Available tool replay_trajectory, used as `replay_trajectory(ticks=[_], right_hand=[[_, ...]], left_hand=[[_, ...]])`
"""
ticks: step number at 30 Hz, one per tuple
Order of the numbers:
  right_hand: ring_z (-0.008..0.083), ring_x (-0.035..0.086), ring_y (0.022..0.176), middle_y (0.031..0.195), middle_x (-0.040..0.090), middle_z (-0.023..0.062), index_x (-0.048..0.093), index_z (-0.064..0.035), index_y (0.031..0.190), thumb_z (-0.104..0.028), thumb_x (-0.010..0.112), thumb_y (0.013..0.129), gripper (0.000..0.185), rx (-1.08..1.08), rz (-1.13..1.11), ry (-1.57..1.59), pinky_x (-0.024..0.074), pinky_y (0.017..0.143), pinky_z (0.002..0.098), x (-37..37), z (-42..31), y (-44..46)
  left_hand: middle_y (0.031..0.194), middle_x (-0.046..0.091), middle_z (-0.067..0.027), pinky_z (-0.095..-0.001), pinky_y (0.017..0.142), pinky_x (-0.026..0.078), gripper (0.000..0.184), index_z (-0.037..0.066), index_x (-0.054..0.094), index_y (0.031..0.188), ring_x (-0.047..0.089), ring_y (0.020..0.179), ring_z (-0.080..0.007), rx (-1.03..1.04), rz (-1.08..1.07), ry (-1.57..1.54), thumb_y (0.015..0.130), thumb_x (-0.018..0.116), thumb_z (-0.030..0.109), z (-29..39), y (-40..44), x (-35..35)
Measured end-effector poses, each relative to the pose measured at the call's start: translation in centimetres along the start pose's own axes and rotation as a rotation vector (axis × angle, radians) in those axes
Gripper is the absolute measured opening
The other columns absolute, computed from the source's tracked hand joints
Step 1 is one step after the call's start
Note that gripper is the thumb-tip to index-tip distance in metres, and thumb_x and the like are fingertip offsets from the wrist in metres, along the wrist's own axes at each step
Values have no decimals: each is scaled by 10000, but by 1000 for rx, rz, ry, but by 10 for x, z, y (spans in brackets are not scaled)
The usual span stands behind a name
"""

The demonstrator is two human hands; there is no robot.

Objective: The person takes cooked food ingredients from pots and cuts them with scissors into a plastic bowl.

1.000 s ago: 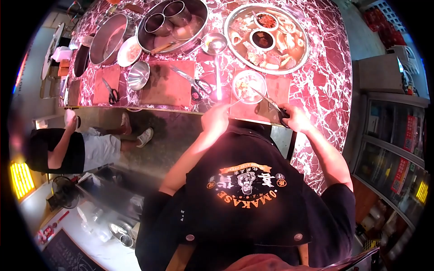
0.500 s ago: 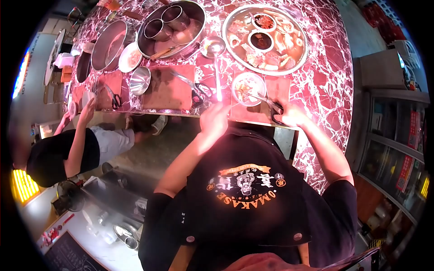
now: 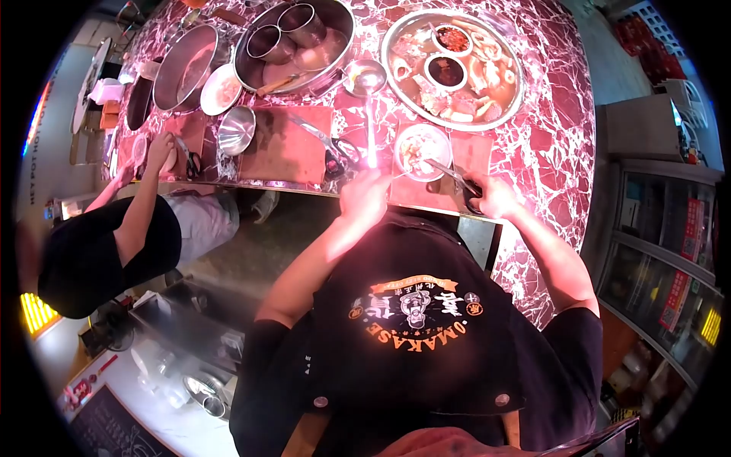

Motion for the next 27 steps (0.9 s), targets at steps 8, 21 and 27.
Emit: replay_trajectory(ticks=[8, 21, 27], right_hand=[[317, 725, 993, 1067, 742, 177, 603, -75, 1356, -122, 716, 770, 599, 87, -54, 200, 561, 897, 389, -16, 12, -8], [385, 662, 1166, 1261, 667, 208, 521, -182, 1420, -266, 748, 764, 699, 74, 158, -314, 543, 984, 469, -16, -19, -42], [378, 666, 1144, 1230, 678, 211, 508, -166, 1445, -149, 711, 777, 698, -43, 157, -215, 549, 948, 485, 7, -22, -19]], left_hand=[[832, 628, -73, -426, 715, 556, 257, 127, 770, 1065, 668, 822, -308, -96, 32, -94, 843, 663, 56, -8, -2, -9], [885, 682, 17, -252, 656, 468, 271, -23, 704, 1241, 584, 739, -87, -532, -184, -934, 1008, 574, 24, -62, -32, 51], [822, 593, 59, -178, 575, 365, 285, -1, 693, 1276, 458, 654, -17, -665, -367, -1054, 1019, 575, 34, -55, -16, 41]])
Point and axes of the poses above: each hand's wrist, its own y-axis towards the middle knuckle, its own x-axis out of the palm, z = x × y, the point moved 2 cm from there along y, towards the middle knuckle
